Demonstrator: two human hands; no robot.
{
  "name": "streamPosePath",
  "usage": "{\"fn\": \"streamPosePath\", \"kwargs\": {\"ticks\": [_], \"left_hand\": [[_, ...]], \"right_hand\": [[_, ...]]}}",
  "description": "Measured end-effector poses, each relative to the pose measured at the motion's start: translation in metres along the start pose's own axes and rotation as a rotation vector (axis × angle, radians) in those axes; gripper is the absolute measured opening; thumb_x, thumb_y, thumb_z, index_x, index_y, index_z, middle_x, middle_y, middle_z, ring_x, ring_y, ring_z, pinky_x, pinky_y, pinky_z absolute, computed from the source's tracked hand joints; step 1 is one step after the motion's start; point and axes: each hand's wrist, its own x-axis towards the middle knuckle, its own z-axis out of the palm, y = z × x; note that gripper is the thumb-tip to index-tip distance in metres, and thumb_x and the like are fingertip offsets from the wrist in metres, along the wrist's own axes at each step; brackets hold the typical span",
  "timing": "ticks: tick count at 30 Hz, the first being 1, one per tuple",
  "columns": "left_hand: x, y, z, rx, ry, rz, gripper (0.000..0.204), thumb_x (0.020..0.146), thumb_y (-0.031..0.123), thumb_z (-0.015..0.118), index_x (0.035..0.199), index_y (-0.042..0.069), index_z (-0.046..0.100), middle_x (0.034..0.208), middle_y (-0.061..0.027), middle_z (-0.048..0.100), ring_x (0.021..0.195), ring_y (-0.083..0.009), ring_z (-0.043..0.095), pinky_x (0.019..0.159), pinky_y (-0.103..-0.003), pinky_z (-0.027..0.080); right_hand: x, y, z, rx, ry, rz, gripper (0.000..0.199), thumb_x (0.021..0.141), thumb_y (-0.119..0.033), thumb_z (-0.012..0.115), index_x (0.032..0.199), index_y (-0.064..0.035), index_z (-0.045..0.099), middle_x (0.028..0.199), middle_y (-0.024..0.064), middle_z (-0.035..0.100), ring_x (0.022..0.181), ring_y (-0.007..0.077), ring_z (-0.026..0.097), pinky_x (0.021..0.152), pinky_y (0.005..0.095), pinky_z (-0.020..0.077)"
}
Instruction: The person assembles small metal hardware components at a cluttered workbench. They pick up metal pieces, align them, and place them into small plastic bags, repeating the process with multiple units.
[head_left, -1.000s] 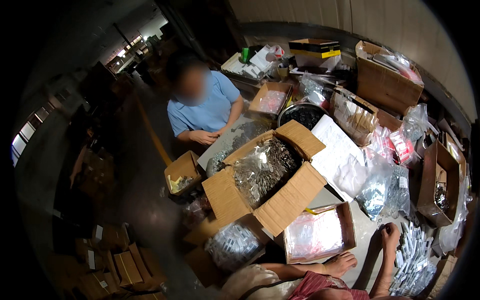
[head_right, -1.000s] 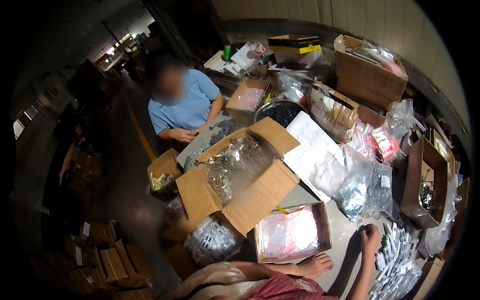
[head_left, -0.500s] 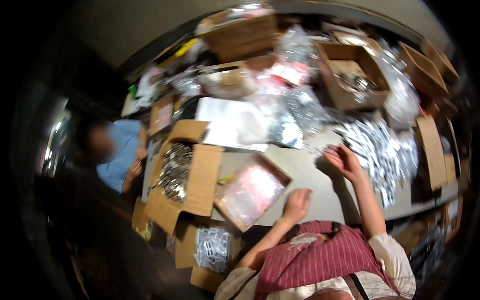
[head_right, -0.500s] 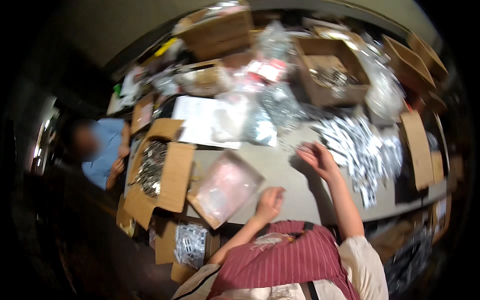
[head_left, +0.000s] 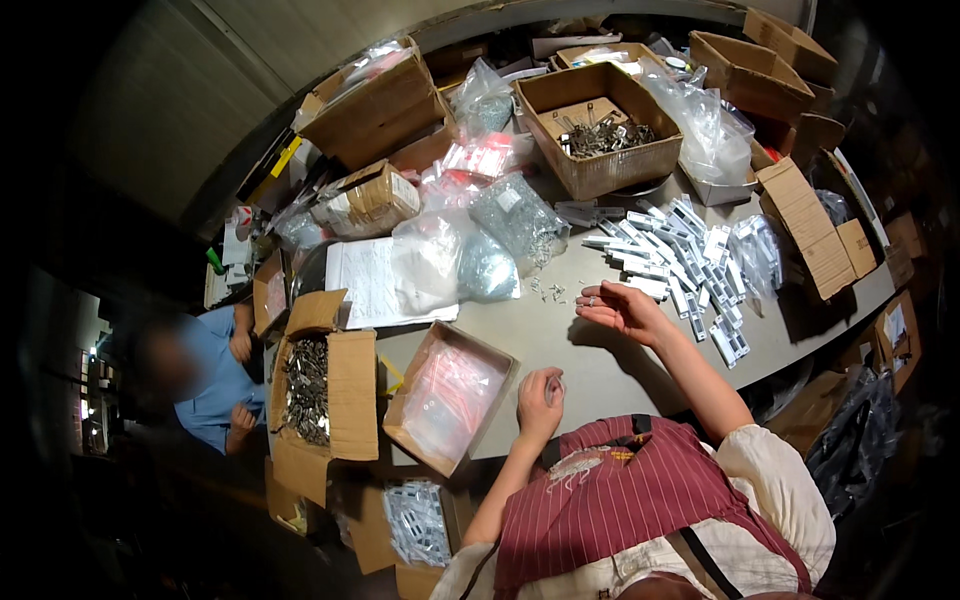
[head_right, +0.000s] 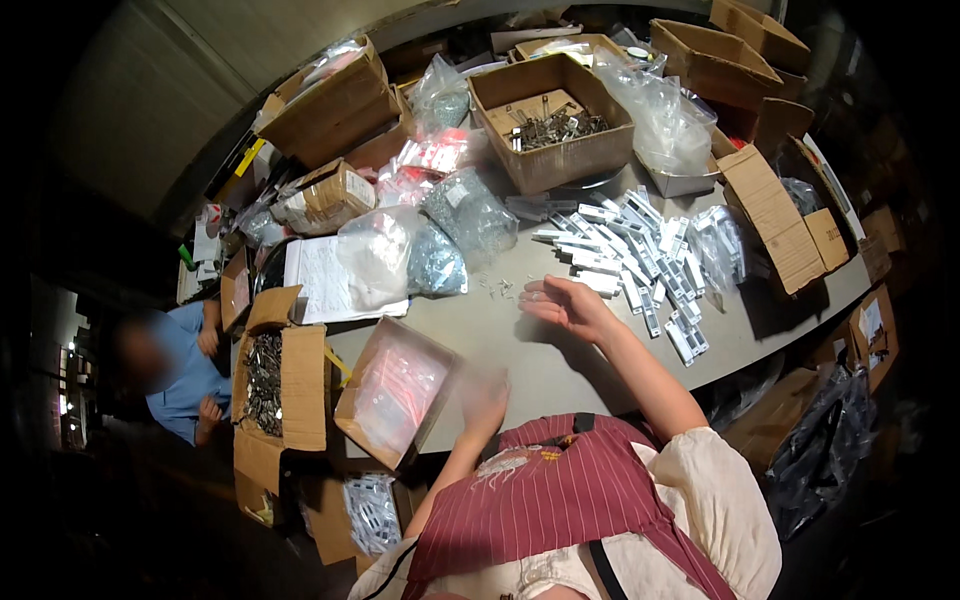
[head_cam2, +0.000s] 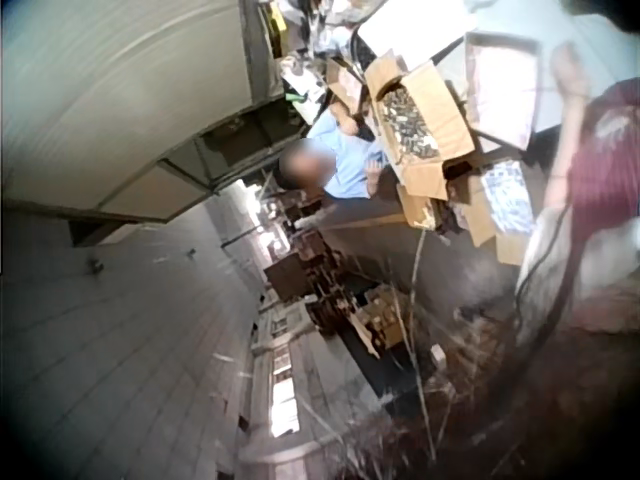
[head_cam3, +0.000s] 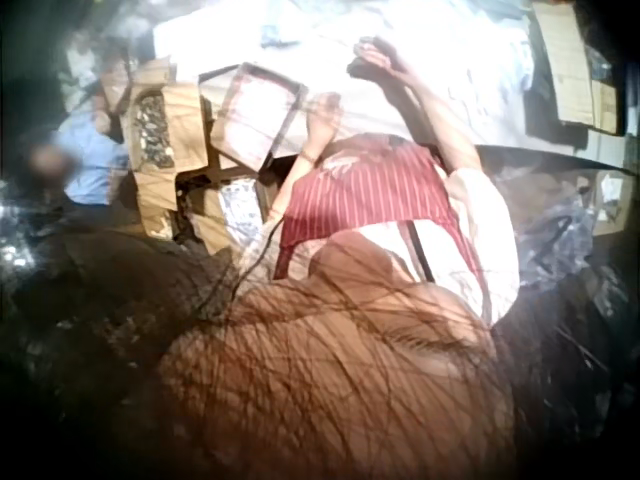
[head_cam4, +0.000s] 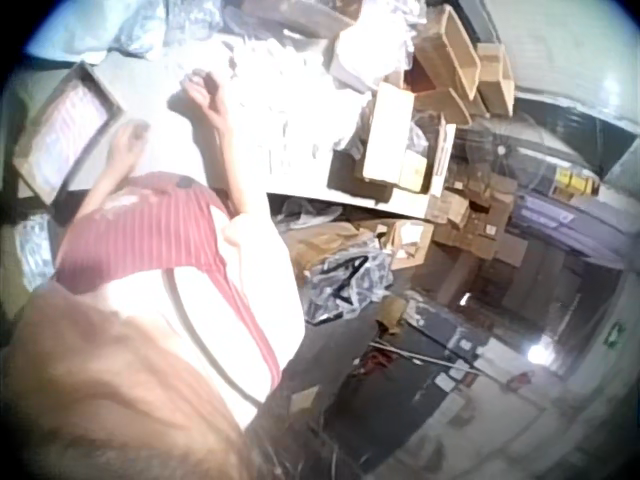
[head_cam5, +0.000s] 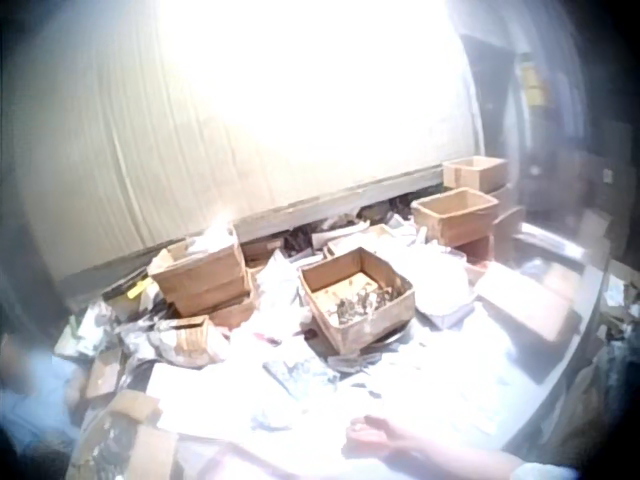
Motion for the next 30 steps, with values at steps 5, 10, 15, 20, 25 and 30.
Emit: {"fn": "streamPosePath", "kwargs": {"ticks": [5, 10, 15, 20, 25, 30], "left_hand": [[0.033, 0.015, 0.014, -0.525, -0.093, -0.381, 0.030, 0.081, -0.001, 0.072, 0.109, 0.005, 0.063, 0.098, -0.0102, 0.068, 0.093, -0.0252, 0.068, 0.085, -0.038, 0.053], [0.059, 0.039, 0.023, -0.668, -0.114, -0.446, 0.031, 0.081, -0.004, 0.072, 0.109, 0.003, 0.062, 0.100, -0.0105, 0.070, 0.092, -0.0210, 0.069, 0.083, -0.033, 0.054], [0.057, 0.050, 0.031, -0.768, -0.099, -0.392, 0.034, 0.081, -0.006, 0.073, 0.111, 0.004, 0.062, 0.099, -0.0065, 0.071, 0.093, -0.0149, 0.066, 0.082, -0.030, 0.053], [0.055, 0.053, 0.025, -0.801, -0.156, -0.477, 0.031, 0.087, 0.005, 0.073, 0.116, 0.003, 0.063, 0.098, -0.0042, 0.068, 0.094, -0.0136, 0.064, 0.085, -0.030, 0.052], [0.044, 0.042, 0.027, -0.787, -0.101, -0.490, 0.032, 0.090, 0.004, 0.069, 0.121, 0.007, 0.063, 0.104, -0.0007, 0.061, 0.091, -0.0101, 0.058, 0.074, -0.026, 0.049], [0.043, 0.044, 0.030, -0.847, -0.086, -0.521, 0.030, 0.091, 0.005, 0.069, 0.121, 0.007, 0.064, 0.102, 0.0005, 0.061, 0.088, -0.0088, 0.058, 0.071, -0.024, 0.048]], "right_hand": [[-0.025, 0.001, 0.037, -0.367, -0.142, 0.106, 0.040, 0.105, -0.021, 0.056, 0.122, 0.0142, 0.062, 0.116, 0.0242, 0.069, 0.107, 0.0312, 0.071, 0.100, 0.0410, 0.0583], [-0.040, -0.001, 0.049, -0.773, -0.243, 0.052, 0.037, 0.104, -0.023, 0.059, 0.126, 0.0057, 0.067, 0.113, 0.0154, 0.074, 0.102, 0.0238, 0.072, 0.092, 0.0349, 0.0574], [-0.069, -0.018, 0.079, -1.403, -0.336, -0.121, 0.031, 0.098, -0.025, 0.056, 0.116, -0.0061, 0.072, 0.104, 0.0165, 0.074, 0.093, 0.0295, 0.070, 0.089, 0.0365, 0.0525], [-0.064, -0.019, 0.044, -1.202, -0.075, -0.436, 0.027, 0.097, -0.014, 0.066, 0.120, -0.0017, 0.072, 0.119, 0.0121, 0.074, 0.108, 0.0185, 0.069, 0.094, 0.0331, 0.0522], [-0.048, -0.025, -0.035, -1.967, 0.464, -0.607, 0.036, 0.083, -0.007, 0.069, 0.118, 0.0010, 0.067, 0.117, 0.0195, 0.066, 0.109, 0.0386, 0.062, 0.094, 0.0436, 0.0515], [-0.056, 0.008, -0.052, -2.236, 0.490, -0.874, 0.026, 0.078, -0.005, 0.063, 0.101, 0.0079, 0.064, 0.120, 0.0241, 0.059, 0.107, 0.0376, 0.058, 0.092, 0.0463, 0.0485]]}}
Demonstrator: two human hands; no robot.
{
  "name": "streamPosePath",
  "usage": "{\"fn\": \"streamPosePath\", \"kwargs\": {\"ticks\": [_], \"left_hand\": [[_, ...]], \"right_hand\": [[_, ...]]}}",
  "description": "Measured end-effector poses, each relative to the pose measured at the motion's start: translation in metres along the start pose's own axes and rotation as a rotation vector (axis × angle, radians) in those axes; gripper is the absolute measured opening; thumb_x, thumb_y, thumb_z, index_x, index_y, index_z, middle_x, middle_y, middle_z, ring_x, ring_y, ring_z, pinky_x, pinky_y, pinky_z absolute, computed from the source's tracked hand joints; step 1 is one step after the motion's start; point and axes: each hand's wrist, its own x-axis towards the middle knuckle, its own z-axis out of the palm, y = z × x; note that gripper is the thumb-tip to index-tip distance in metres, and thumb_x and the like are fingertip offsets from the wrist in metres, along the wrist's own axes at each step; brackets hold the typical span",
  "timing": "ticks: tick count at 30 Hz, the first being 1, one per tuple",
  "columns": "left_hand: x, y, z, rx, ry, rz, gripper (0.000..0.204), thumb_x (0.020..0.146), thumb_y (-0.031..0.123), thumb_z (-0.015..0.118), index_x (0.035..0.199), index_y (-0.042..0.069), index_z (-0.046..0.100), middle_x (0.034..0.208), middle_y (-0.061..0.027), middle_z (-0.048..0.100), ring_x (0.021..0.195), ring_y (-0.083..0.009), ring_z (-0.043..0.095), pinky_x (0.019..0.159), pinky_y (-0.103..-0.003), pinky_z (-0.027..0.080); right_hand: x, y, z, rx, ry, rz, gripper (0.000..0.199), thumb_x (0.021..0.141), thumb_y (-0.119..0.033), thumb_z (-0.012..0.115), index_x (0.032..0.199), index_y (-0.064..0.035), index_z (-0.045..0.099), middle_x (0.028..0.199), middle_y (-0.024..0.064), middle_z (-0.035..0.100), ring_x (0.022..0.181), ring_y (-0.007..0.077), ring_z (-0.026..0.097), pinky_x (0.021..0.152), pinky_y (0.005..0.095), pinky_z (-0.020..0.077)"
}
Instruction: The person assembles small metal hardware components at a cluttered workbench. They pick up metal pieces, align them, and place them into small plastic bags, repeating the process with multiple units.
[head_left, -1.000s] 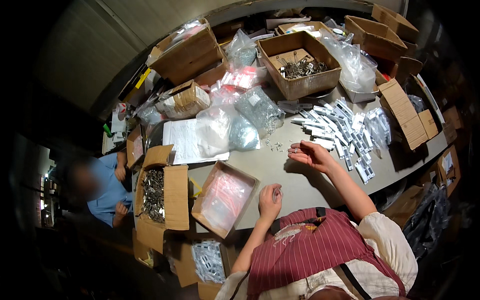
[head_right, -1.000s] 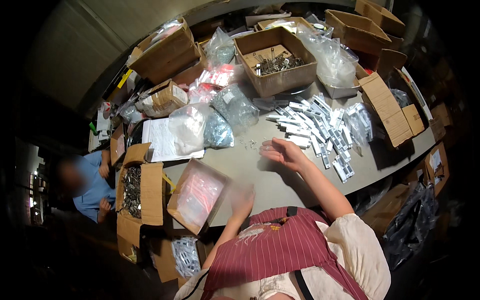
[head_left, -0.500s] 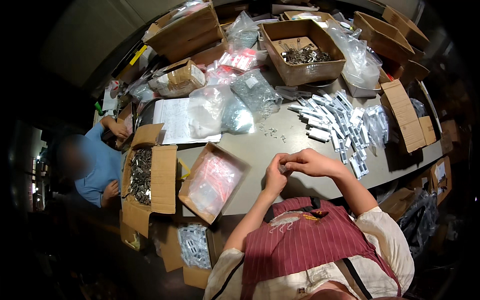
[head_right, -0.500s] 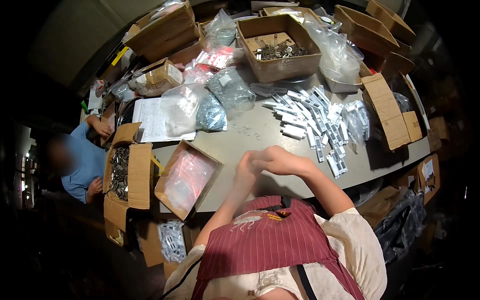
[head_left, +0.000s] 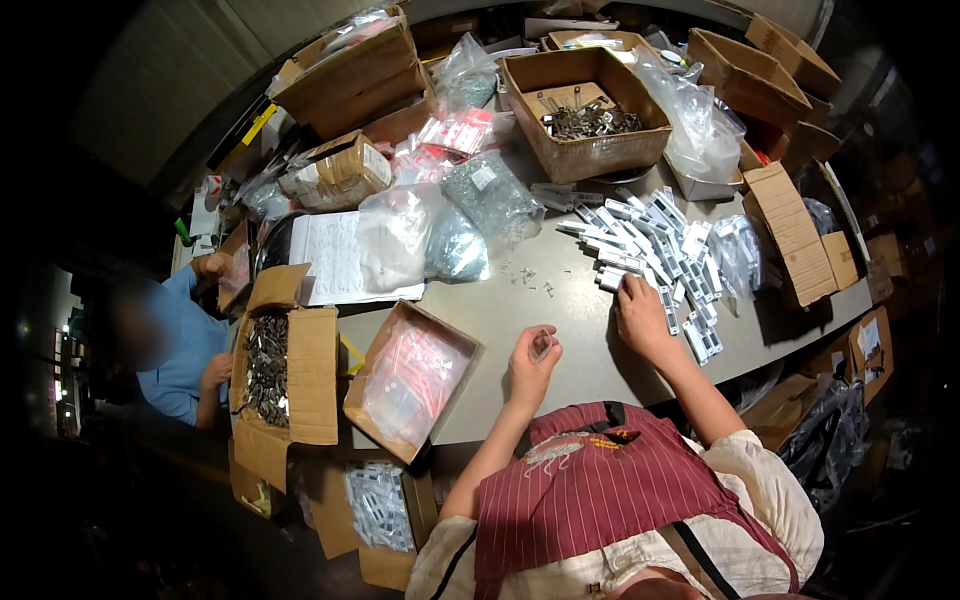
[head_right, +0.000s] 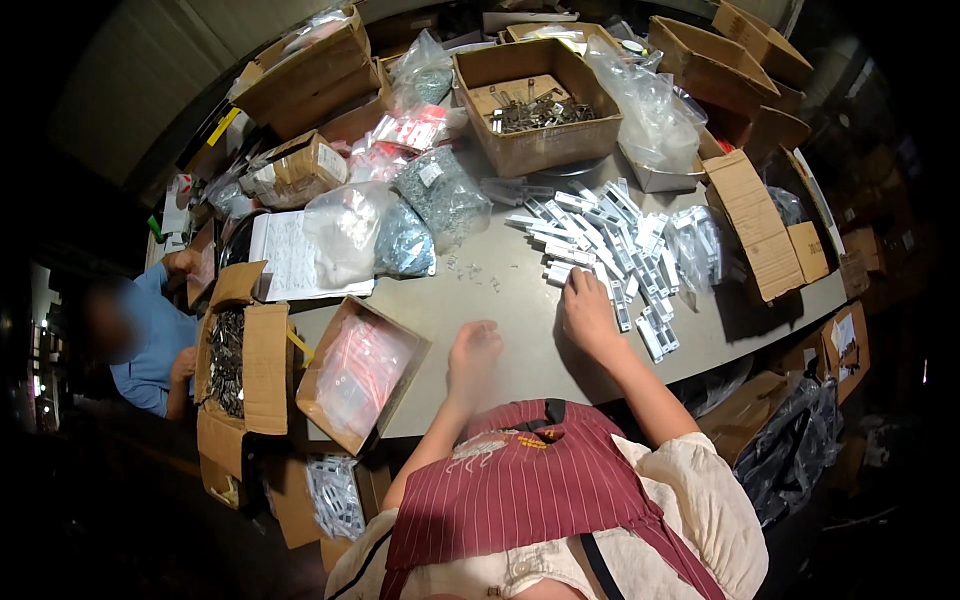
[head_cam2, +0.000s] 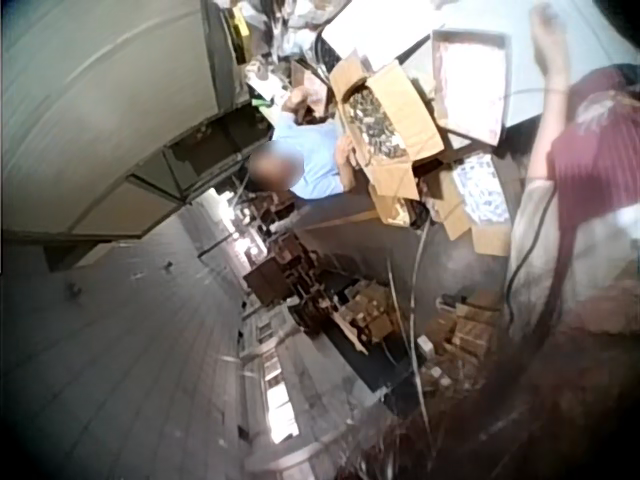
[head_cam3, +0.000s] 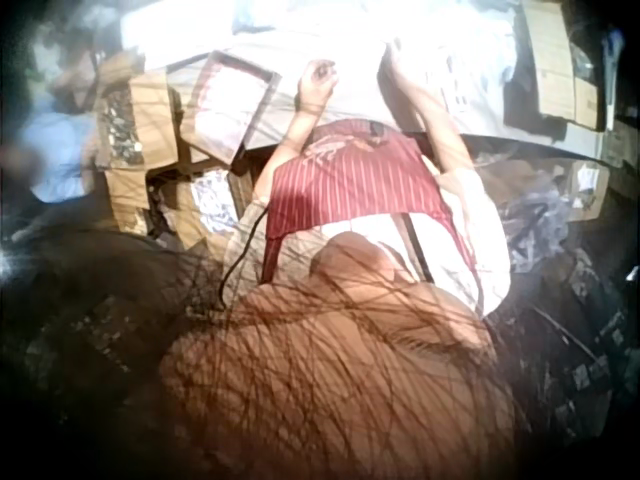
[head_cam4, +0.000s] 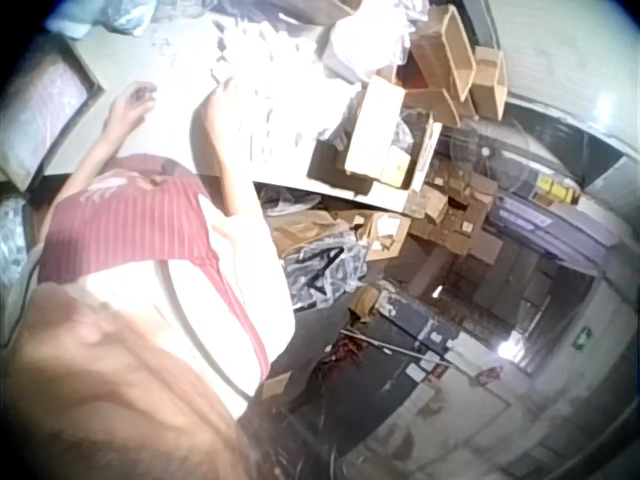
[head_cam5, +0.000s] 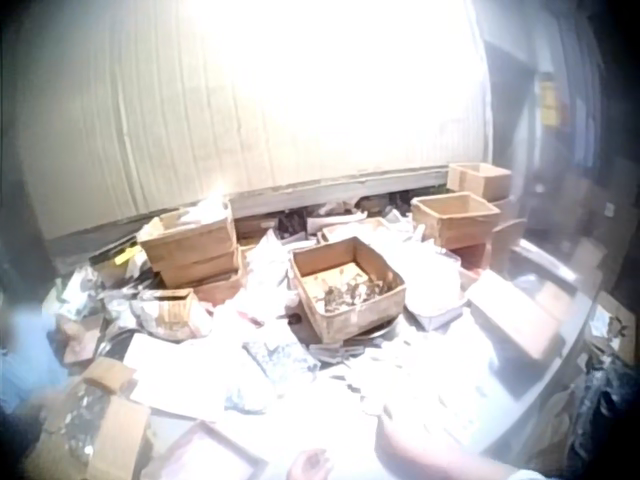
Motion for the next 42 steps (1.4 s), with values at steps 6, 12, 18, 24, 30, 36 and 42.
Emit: {"fn": "streamPosePath", "kwargs": {"ticks": [6, 12, 18, 24, 30, 36, 42], "left_hand": [[-0.001, -0.013, 0.007, 0.039, -0.051, 0.047, 0.026, 0.093, 0.004, 0.068, 0.119, 0.007, 0.064, 0.098, 0.0016, 0.062, 0.083, -0.0069, 0.057, 0.067, -0.023, 0.048], [-0.005, 0.004, 0.009, 0.074, -0.038, -0.094, 0.027, 0.091, -0.002, 0.069, 0.117, -0.001, 0.061, 0.099, -0.0038, 0.064, 0.096, -0.0114, 0.061, 0.091, -0.027, 0.050], [-0.006, -0.005, 0.004, 0.094, -0.036, 0.030, 0.026, 0.091, 0.008, 0.071, 0.117, 0.007, 0.066, 0.096, 0.0019, 0.063, 0.080, -0.0060, 0.057, 0.064, -0.023, 0.048], [-0.006, 0.000, 0.008, 0.179, -0.035, 0.065, 0.029, 0.090, 0.011, 0.070, 0.119, 0.006, 0.065, 0.101, -0.0044, 0.067, 0.090, -0.0126, 0.063, 0.077, -0.028, 0.052], [-0.004, -0.009, 0.002, 0.277, 0.049, 0.116, 0.032, 0.092, 0.017, 0.070, 0.121, 0.006, 0.065, 0.108, -0.0098, 0.070, 0.100, -0.0217, 0.067, 0.088, -0.034, 0.052], [-0.004, -0.004, 0.007, 0.211, 0.083, 0.055, 0.031, 0.093, 0.022, 0.070, 0.121, 0.008, 0.065, 0.111, -0.0108, 0.071, 0.103, -0.0237, 0.067, 0.091, -0.036, 0.051], [-0.005, -0.003, 0.006, 0.308, 0.071, 0.038, 0.031, 0.093, 0.021, 0.069, 0.121, 0.007, 0.065, 0.112, -0.0109, 0.071, 0.104, -0.0230, 0.067, 0.092, -0.036, 0.051]], "right_hand": [[0.003, -0.009, 0.003, 0.050, -0.083, 0.062, 0.022, 0.077, -0.003, 0.065, 0.097, 0.0034, 0.059, 0.111, 0.0213, 0.059, 0.101, 0.0373, 0.058, 0.086, 0.0447, 0.0503], [-0.001, -0.015, 0.012, 0.143, -0.102, 0.071, 0.026, 0.074, -0.003, 0.068, 0.096, -0.0007, 0.054, 0.089, 0.0179, 0.060, 0.088, 0.0375, 0.061, 0.076, 0.0470, 0.0509], [-0.003, -0.026, 0.003, 0.353, -0.159, 0.126, 0.024, 0.082, -0.013, 0.070, 0.098, -0.0033, 0.055, 0.090, 0.0174, 0.061, 0.086, 0.0390, 0.062, 0.074, 0.0517, 0.0512], [-0.005, -0.007, 0.008, 0.396, -0.126, 0.123, 0.012, 0.077, -0.011, 0.071, 0.085, -0.0043, 0.065, 0.097, 0.0139, 0.063, 0.091, 0.0364, 0.061, 0.076, 0.0492, 0.0507], [0.010, -0.010, -0.009, 0.181, -0.018, 0.143, 0.021, 0.088, -0.016, 0.072, 0.104, -0.0036, 0.071, 0.111, 0.0123, 0.064, 0.105, 0.0337, 0.059, 0.093, 0.0457, 0.0471], [0.000, -0.021, 0.008, 0.088, 0.085, 0.041, 0.038, 0.088, -0.017, 0.070, 0.118, 0.0057, 0.065, 0.133, 0.0219, 0.056, 0.116, 0.0374, 0.054, 0.099, 0.0473, 0.0446], [-0.010, -0.025, 0.015, 0.172, 0.159, 0.024, 0.031, 0.087, -0.011, 0.069, 0.114, 0.0033, 0.066, 0.131, 0.0182, 0.060, 0.116, 0.0365, 0.056, 0.099, 0.0469, 0.0461]]}}
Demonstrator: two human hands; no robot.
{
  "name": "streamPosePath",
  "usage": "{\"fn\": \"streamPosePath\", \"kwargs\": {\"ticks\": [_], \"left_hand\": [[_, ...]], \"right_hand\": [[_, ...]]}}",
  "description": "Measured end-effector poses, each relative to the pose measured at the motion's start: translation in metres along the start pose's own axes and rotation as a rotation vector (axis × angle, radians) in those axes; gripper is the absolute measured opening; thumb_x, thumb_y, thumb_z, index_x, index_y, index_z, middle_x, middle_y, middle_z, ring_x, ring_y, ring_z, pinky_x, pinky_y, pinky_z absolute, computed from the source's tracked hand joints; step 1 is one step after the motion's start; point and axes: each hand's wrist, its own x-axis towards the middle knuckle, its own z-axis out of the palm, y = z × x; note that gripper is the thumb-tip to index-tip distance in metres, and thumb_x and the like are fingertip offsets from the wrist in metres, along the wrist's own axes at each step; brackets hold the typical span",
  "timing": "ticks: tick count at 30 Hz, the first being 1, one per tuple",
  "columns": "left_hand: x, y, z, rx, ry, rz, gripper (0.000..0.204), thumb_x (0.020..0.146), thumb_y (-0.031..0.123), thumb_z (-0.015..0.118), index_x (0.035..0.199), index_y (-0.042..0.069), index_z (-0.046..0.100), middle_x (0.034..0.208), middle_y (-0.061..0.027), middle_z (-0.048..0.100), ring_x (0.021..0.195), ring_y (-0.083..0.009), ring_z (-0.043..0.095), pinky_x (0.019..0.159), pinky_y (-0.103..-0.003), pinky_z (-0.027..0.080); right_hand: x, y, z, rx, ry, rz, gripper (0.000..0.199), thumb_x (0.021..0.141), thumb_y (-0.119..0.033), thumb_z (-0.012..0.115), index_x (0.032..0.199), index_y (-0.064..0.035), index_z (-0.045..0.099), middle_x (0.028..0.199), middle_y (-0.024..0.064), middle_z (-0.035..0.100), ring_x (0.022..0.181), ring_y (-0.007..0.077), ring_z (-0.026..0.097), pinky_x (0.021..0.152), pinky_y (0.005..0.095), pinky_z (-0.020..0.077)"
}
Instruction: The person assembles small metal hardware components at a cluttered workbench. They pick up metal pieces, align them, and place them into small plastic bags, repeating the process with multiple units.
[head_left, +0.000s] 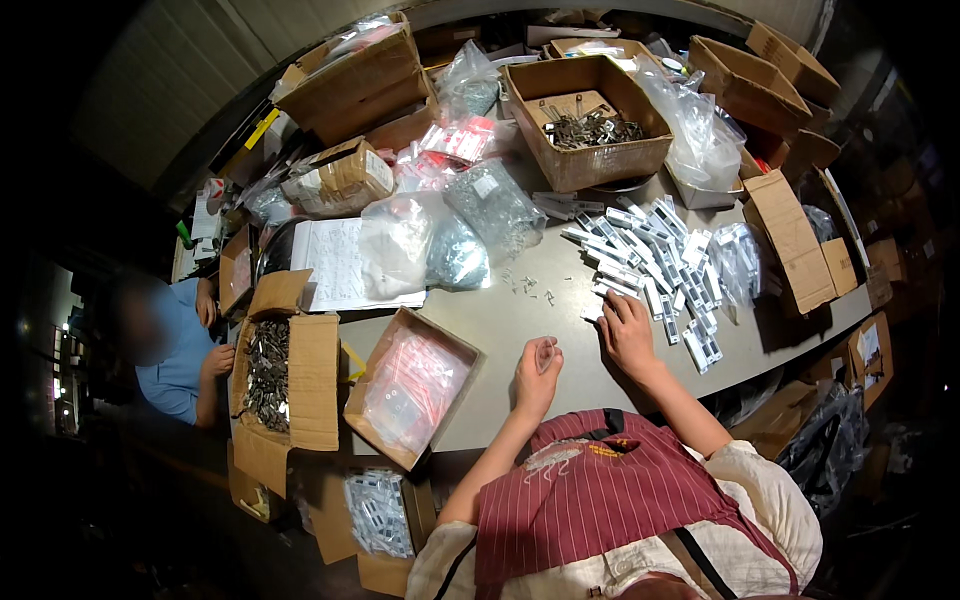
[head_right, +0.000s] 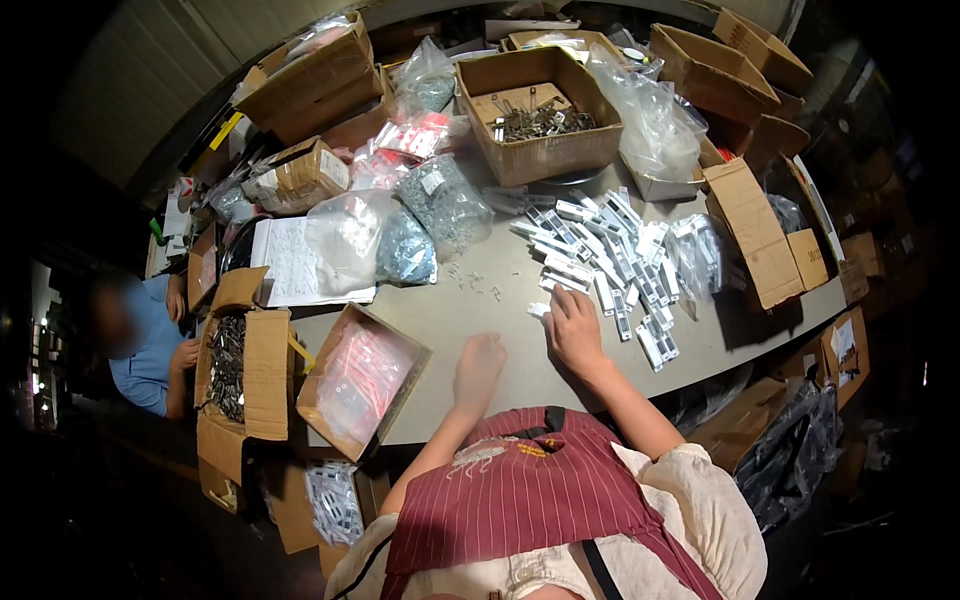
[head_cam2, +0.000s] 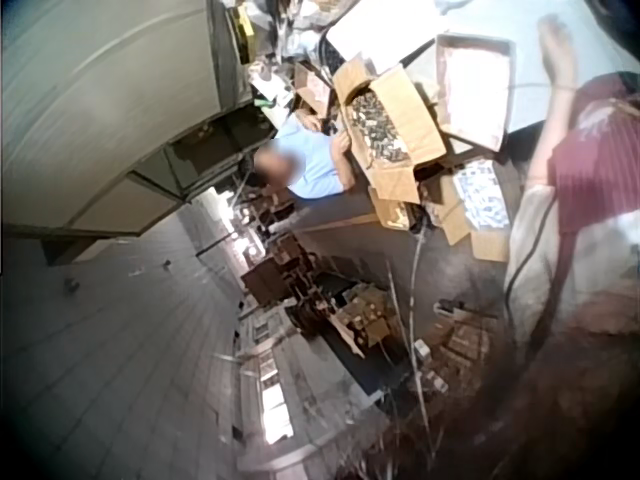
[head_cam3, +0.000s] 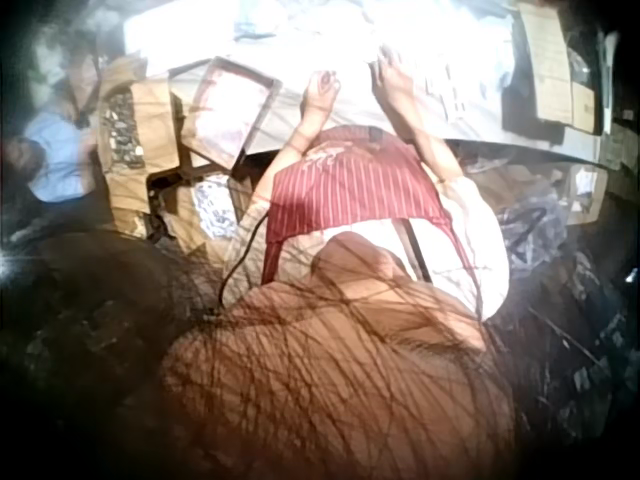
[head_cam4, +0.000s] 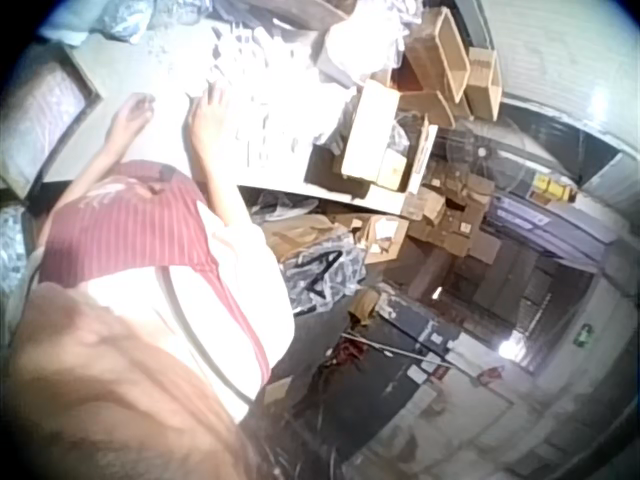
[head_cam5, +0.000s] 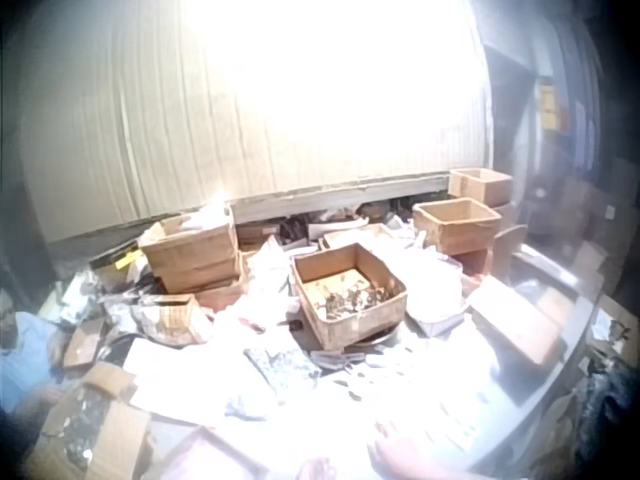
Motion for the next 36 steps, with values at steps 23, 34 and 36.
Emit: {"fn": "streamPosePath", "kwargs": {"ticks": [23, 34, 36], "left_hand": [[0.029, 0.045, 0.035, 0.454, -0.197, 0.512, 0.025, 0.091, 0.007, 0.061, 0.114, 0.001, 0.059, 0.118, -0.0221, 0.060, 0.112, -0.0417, 0.059, 0.097, -0.052, 0.047], [0.047, -0.009, 0.061, 0.386, -0.182, 0.641, 0.020, 0.080, -0.002, 0.063, 0.099, 0.002, 0.060, 0.110, -0.0161, 0.062, 0.108, -0.0386, 0.057, 0.097, -0.047, 0.046], [0.044, -0.004, 0.061, 0.422, -0.158, 0.615, 0.020, 0.080, -0.003, 0.064, 0.098, 0.003, 0.059, 0.106, -0.0156, 0.061, 0.105, -0.0385, 0.058, 0.094, -0.047, 0.046]], "right_hand": [[0.008, 0.016, 0.007, -0.052, -0.019, 0.044, 0.046, 0.079, -0.006, 0.068, 0.125, -0.0026, 0.064, 0.115, 0.0153, 0.060, 0.103, 0.0336, 0.057, 0.088, 0.0456, 0.0455], [-0.026, 0.021, 0.001, 0.357, 0.072, 0.105, 0.042, 0.078, 0.001, 0.062, 0.117, -0.0104, 0.072, 0.111, 0.0131, 0.066, 0.101, 0.0356, 0.060, 0.091, 0.0452, 0.0475], [-0.030, 0.020, -0.002, 0.386, 0.074, 0.096, 0.041, 0.079, 0.000, 0.063, 0.119, -0.0091, 0.071, 0.111, 0.0126, 0.067, 0.100, 0.0347, 0.060, 0.090, 0.0445, 0.0480]]}}
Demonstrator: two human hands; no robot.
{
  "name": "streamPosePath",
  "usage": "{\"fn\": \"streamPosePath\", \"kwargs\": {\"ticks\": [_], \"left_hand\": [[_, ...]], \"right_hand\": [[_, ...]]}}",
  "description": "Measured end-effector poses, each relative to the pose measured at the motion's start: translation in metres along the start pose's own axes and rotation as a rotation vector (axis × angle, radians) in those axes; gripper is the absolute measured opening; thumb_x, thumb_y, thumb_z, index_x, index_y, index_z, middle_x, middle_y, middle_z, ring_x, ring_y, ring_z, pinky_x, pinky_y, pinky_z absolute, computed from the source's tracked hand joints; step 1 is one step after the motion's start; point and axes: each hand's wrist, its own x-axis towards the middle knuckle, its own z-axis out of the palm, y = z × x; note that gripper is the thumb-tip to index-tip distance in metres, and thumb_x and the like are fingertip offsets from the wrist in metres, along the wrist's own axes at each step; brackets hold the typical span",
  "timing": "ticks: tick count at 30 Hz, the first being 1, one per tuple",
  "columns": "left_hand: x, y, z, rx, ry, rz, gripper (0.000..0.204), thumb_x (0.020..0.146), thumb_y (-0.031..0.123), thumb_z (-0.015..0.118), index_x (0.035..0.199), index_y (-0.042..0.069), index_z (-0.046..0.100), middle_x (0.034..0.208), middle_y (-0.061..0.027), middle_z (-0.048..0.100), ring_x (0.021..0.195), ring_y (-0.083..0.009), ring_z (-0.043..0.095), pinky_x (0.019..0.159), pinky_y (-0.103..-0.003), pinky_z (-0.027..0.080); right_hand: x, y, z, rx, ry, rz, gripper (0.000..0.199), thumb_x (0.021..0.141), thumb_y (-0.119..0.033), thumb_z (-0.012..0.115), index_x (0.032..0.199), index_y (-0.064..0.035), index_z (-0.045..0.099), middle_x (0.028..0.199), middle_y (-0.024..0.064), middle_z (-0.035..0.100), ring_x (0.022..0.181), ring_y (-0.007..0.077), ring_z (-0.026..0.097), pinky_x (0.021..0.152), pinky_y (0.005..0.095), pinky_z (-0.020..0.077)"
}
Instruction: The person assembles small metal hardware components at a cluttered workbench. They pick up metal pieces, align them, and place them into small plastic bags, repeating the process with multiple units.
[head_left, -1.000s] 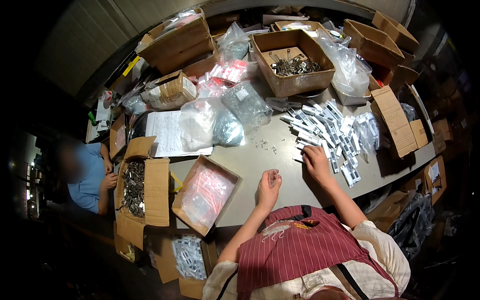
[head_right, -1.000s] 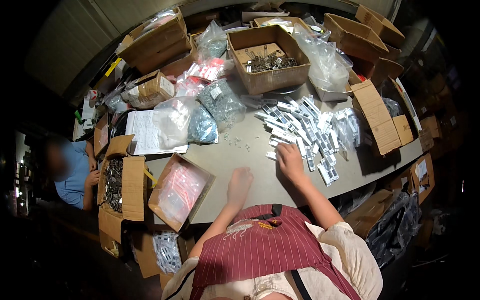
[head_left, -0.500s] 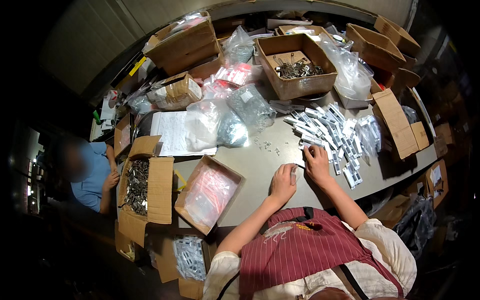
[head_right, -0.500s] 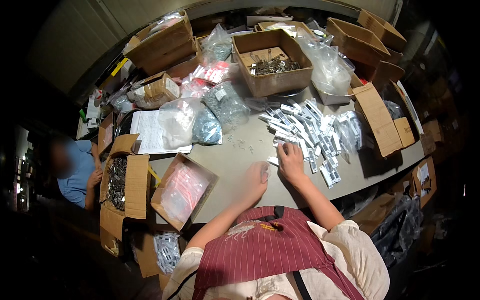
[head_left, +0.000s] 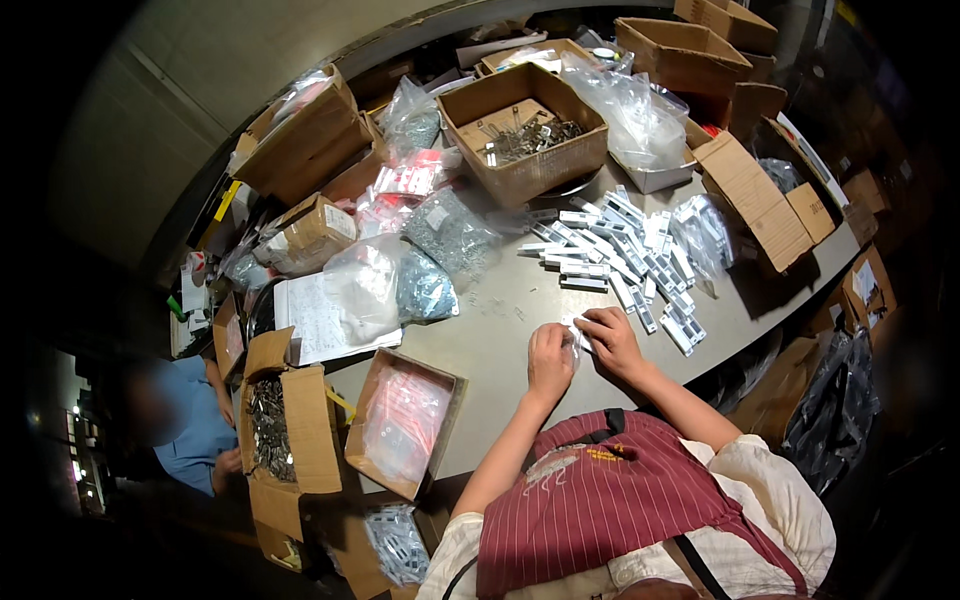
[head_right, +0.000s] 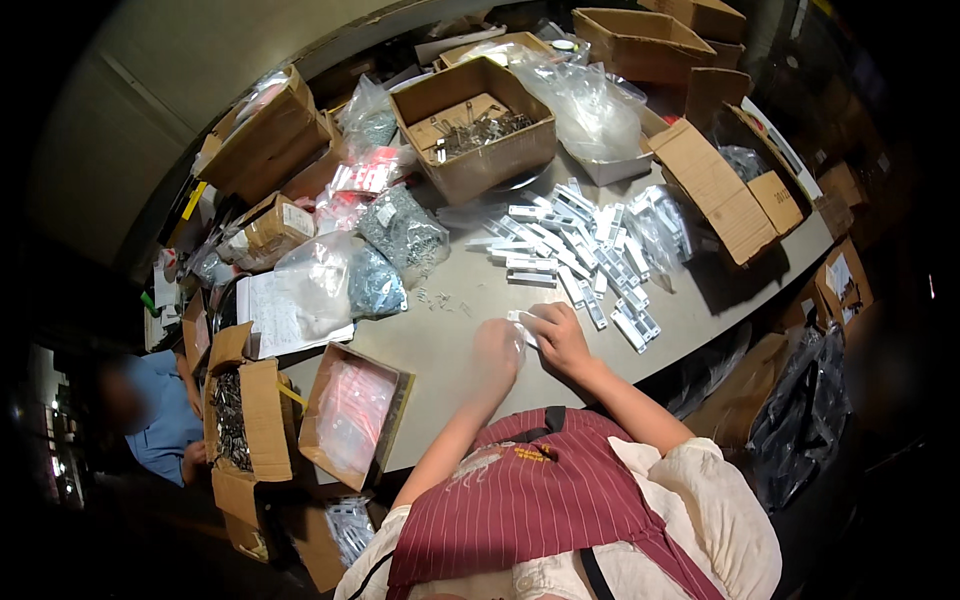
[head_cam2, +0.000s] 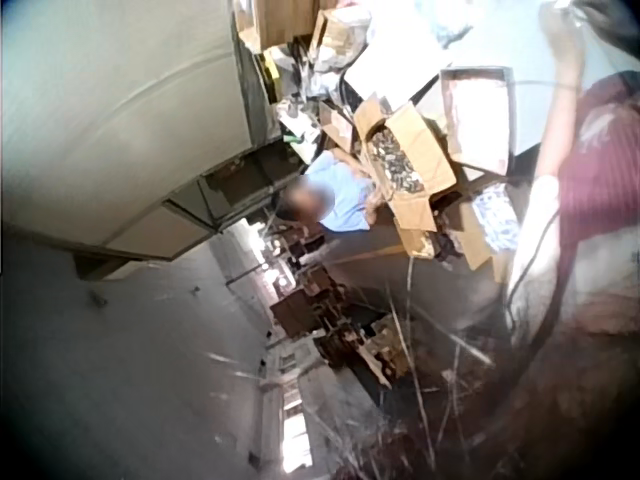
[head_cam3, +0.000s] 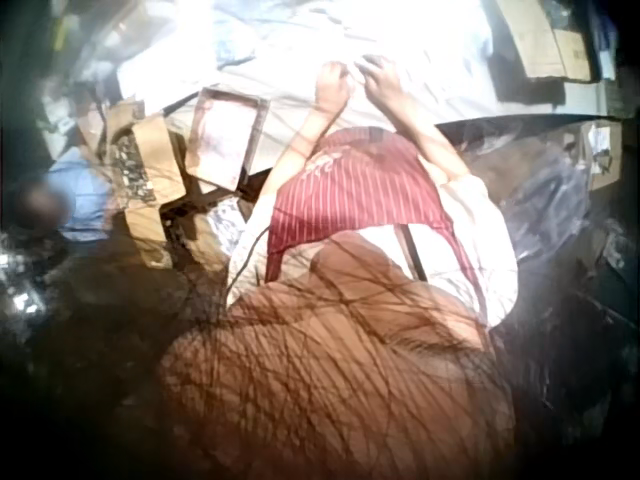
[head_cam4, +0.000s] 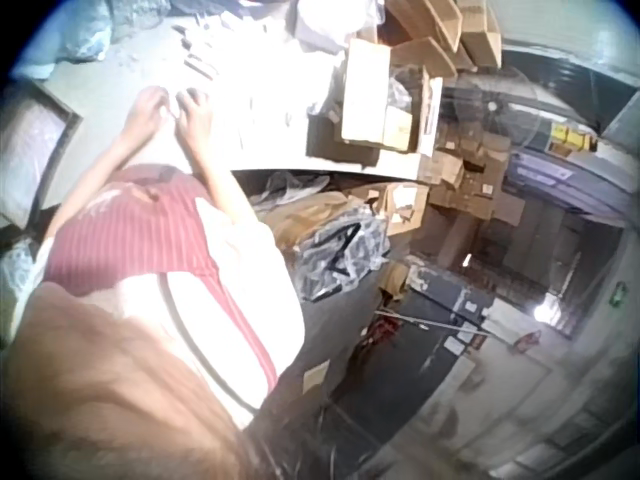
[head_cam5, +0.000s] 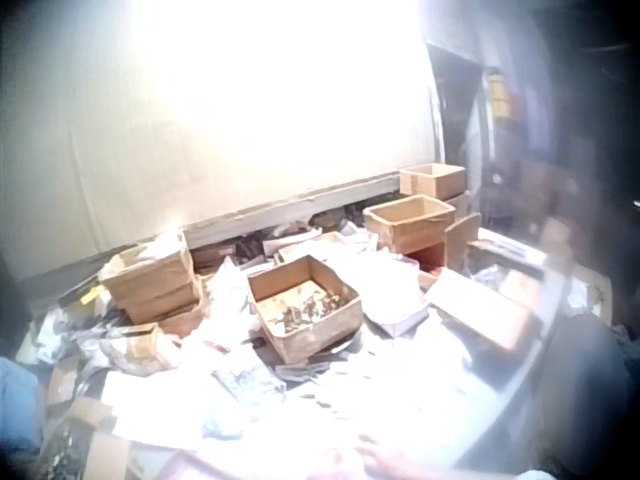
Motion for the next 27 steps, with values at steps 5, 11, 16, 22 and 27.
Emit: {"fn": "streamPosePath", "kwargs": {"ticks": [5, 11, 16, 22, 27], "left_hand": [[-0.002, -0.002, 0.000, 0.032, 0.028, 0.006, 0.020, 0.078, -0.003, 0.065, 0.096, 0.003, 0.059, 0.099, -0.0143, 0.060, 0.099, -0.0379, 0.058, 0.090, -0.047, 0.045], [-0.001, 0.001, 0.001, 0.041, 0.085, 0.023, 0.022, 0.083, 0.003, 0.068, 0.103, 0.002, 0.060, 0.113, -0.0167, 0.064, 0.110, -0.0398, 0.058, 0.098, -0.050, 0.044], [-0.004, -0.015, 0.003, 0.070, 0.078, 0.023, 0.018, 0.083, 0.004, 0.070, 0.100, 0.003, 0.063, 0.118, -0.0137, 0.068, 0.119, -0.0360, 0.061, 0.109, -0.050, 0.042], [-0.003, -0.008, -0.001, 0.010, 0.093, -0.002, 0.020, 0.084, 0.005, 0.070, 0.103, 0.004, 0.064, 0.110, -0.0132, 0.069, 0.117, -0.0349, 0.062, 0.112, -0.052, 0.041], [-0.005, -0.009, -0.005, -0.118, 0.133, -0.158, 0.023, 0.084, 0.005, 0.071, 0.105, 0.004, 0.062, 0.104, -0.0128, 0.068, 0.108, -0.0338, 0.063, 0.103, -0.048, 0.045]], "right_hand": [[-0.003, -0.020, -0.014, -0.007, -0.083, -0.060, 0.043, 0.082, -0.009, 0.069, 0.125, -0.0056, 0.066, 0.123, 0.0154, 0.065, 0.105, 0.0364, 0.060, 0.093, 0.0451, 0.0476], [-0.011, -0.012, -0.014, -0.023, -0.115, -0.048, 0.051, 0.080, -0.009, 0.074, 0.130, -0.0062, 0.063, 0.131, 0.0164, 0.061, 0.107, 0.0383, 0.058, 0.095, 0.0466, 0.0469], [-0.012, -0.013, -0.014, 0.028, -0.103, 0.016, 0.048, 0.079, -0.009, 0.077, 0.126, -0.0069, 0.067, 0.128, 0.0146, 0.065, 0.103, 0.0365, 0.059, 0.092, 0.0451, 0.0493], [-0.016, -0.007, -0.012, 0.037, -0.076, 0.017, 0.045, 0.079, -0.011, 0.078, 0.123, -0.0063, 0.068, 0.127, 0.0136, 0.066, 0.100, 0.0356, 0.060, 0.090, 0.0442, 0.0501], [-0.009, -0.013, -0.019, 0.055, -0.058, 0.044, 0.040, 0.080, -0.012, 0.077, 0.119, -0.0046, 0.070, 0.120, 0.0141, 0.069, 0.098, 0.0352, 0.060, 0.087, 0.0418, 0.0508]]}}
